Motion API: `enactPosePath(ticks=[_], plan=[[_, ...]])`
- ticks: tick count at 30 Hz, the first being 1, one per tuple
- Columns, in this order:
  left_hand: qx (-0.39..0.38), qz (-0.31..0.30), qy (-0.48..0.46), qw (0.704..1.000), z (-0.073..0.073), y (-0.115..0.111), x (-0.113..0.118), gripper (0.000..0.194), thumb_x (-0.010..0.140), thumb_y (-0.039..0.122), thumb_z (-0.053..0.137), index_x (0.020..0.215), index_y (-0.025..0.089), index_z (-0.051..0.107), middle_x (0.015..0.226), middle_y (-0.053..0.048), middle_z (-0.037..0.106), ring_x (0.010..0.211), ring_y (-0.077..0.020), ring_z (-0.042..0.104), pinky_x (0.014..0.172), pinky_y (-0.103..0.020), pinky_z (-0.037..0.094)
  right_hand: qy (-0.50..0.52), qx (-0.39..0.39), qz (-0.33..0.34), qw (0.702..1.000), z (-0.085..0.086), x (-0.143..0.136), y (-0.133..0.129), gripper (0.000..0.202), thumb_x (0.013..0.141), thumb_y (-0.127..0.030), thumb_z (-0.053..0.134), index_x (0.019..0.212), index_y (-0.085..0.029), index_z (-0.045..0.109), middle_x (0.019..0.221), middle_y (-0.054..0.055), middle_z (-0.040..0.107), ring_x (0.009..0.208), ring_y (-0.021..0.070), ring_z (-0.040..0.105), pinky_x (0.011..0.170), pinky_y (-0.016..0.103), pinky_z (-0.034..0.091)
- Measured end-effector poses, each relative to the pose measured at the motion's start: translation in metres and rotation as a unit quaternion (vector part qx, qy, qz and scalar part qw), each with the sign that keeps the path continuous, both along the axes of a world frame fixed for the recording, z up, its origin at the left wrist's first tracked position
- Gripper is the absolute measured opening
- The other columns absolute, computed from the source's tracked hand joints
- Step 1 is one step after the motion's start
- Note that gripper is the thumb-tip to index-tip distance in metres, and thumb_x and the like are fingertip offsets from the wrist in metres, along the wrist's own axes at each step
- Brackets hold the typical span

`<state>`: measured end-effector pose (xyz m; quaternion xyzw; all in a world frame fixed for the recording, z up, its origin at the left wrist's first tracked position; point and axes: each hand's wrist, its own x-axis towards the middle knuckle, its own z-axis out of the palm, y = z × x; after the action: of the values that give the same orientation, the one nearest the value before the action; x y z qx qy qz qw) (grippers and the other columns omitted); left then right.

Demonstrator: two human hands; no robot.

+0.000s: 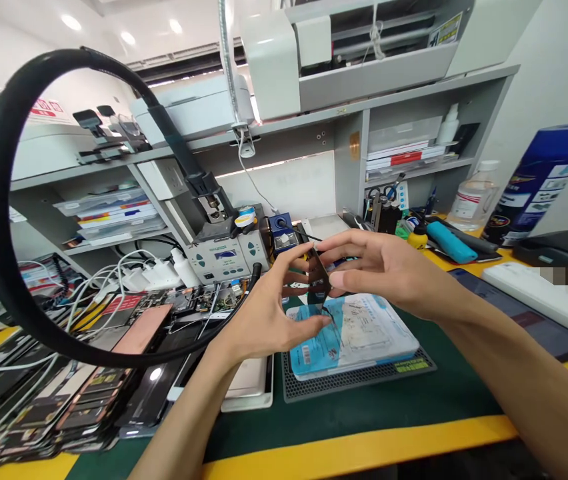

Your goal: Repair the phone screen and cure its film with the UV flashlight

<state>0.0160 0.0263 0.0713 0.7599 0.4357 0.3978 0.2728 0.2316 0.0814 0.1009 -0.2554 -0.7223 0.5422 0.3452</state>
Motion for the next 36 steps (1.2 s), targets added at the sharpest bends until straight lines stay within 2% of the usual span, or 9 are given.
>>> enactPosePath(ticks=[5, 10, 13, 19, 29, 36], plan=[[-0.003, -0.031, 0.008, 0.999, 0.003, -0.002, -0.003, 0.082, 0.082, 0.014, 0.067, 0.149, 0.042, 0.030, 0.129, -0.002, 0.049, 0.114, -0.0176, 0.060, 0.099, -0.035, 0.054, -0.016, 0.016, -0.011, 1.000, 0.002, 0.000, -0.001, 0.040, 0.083, -0.027, 0.075, 0.121, -0.020, 0.064, 0.119, 0.010, 0.070, 0.097, 0.0266, 0.073, 0.081, 0.041, 0.062], [0.003, 0.022, 0.010, 1.000, 0.002, -0.002, 0.002, 0.076, 0.085, 0.036, 0.074, 0.148, 0.040, 0.032, 0.131, -0.003, 0.050, 0.115, -0.0200, 0.059, 0.098, -0.038, 0.055, -0.015, 0.012, -0.017, 1.000, 0.005, -0.001, -0.002, 0.038, 0.082, -0.023, 0.073, 0.118, -0.019, 0.064, 0.120, 0.009, 0.069, 0.093, 0.0246, 0.073, 0.081, 0.041, 0.062], [0.013, 0.049, 0.014, 0.999, 0.001, -0.002, 0.006, 0.072, 0.086, 0.041, 0.073, 0.146, 0.039, 0.034, 0.130, -0.004, 0.050, 0.111, -0.0190, 0.060, 0.093, -0.037, 0.057, -0.017, 0.014, -0.013, 1.000, 0.005, -0.001, -0.002, 0.039, 0.082, -0.023, 0.073, 0.120, -0.020, 0.063, 0.121, 0.009, 0.069, 0.096, 0.0251, 0.073, 0.083, 0.040, 0.061], [0.029, 0.042, 0.002, 0.999, 0.001, -0.001, 0.009, 0.065, 0.089, 0.037, 0.070, 0.144, 0.034, 0.037, 0.125, -0.004, 0.050, 0.104, -0.0160, 0.060, 0.089, -0.033, 0.057, -0.006, 0.003, -0.001, 1.000, 0.004, -0.001, -0.001, 0.040, 0.083, -0.021, 0.072, 0.122, -0.019, 0.062, 0.123, 0.010, 0.068, 0.098, 0.0252, 0.072, 0.083, 0.040, 0.061], [0.034, 0.046, 0.001, 0.998, 0.000, -0.003, 0.008, 0.063, 0.089, 0.034, 0.070, 0.143, 0.038, 0.037, 0.124, -0.003, 0.052, 0.104, -0.0142, 0.059, 0.090, -0.031, 0.055, -0.001, 0.004, 0.016, 1.000, 0.002, 0.001, 0.000, 0.040, 0.086, -0.024, 0.073, 0.124, -0.020, 0.060, 0.125, 0.011, 0.067, 0.102, 0.0274, 0.072, 0.084, 0.042, 0.061], [0.027, 0.045, -0.001, 0.999, 0.001, -0.005, 0.007, 0.063, 0.090, 0.036, 0.069, 0.145, 0.037, 0.037, 0.127, -0.005, 0.053, 0.109, -0.0181, 0.062, 0.092, -0.035, 0.056, 0.000, 0.001, 0.019, 1.000, 0.003, 0.002, -0.002, 0.040, 0.086, -0.022, 0.071, 0.124, -0.018, 0.058, 0.126, 0.012, 0.066, 0.100, 0.0266, 0.072, 0.083, 0.040, 0.060]])
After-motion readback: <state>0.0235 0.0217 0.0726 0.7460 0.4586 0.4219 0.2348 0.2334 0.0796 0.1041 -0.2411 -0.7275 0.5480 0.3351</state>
